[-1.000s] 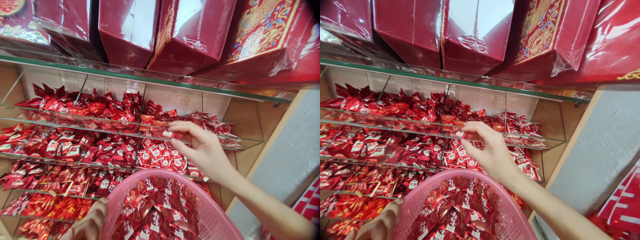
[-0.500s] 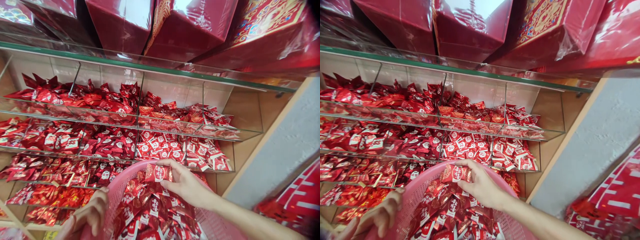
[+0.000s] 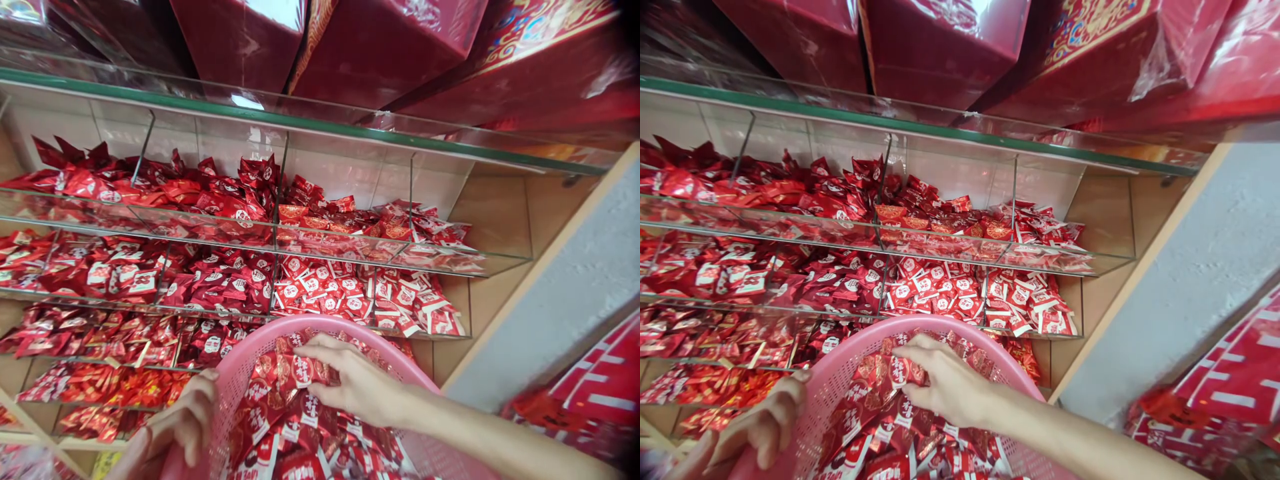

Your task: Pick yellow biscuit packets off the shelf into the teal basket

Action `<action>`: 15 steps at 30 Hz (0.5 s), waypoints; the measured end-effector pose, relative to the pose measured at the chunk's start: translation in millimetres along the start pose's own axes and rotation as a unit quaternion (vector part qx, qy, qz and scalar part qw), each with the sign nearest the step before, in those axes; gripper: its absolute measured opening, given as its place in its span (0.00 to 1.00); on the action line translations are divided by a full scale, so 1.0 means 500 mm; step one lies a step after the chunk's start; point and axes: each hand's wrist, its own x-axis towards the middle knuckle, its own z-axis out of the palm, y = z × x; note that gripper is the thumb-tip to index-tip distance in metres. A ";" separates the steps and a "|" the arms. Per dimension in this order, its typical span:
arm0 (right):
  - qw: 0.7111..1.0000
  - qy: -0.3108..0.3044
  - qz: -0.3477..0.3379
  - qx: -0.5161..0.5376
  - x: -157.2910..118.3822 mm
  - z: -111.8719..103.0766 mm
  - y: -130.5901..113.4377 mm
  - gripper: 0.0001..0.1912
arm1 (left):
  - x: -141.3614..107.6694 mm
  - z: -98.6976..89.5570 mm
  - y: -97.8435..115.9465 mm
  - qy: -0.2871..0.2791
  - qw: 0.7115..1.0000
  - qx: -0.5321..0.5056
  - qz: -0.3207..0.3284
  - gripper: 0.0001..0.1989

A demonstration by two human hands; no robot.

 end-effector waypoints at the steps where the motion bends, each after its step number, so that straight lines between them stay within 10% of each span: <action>1: 1.000 -0.016 -0.002 -0.009 0.002 0.001 -0.004 0.26 | 0.001 -0.002 -0.001 -0.009 1.000 0.001 0.008 0.27; 15: 0.988 -0.019 -0.021 -0.150 0.008 -0.003 0.000 0.25 | 0.026 -0.053 -0.015 -0.082 0.992 0.099 0.017 0.31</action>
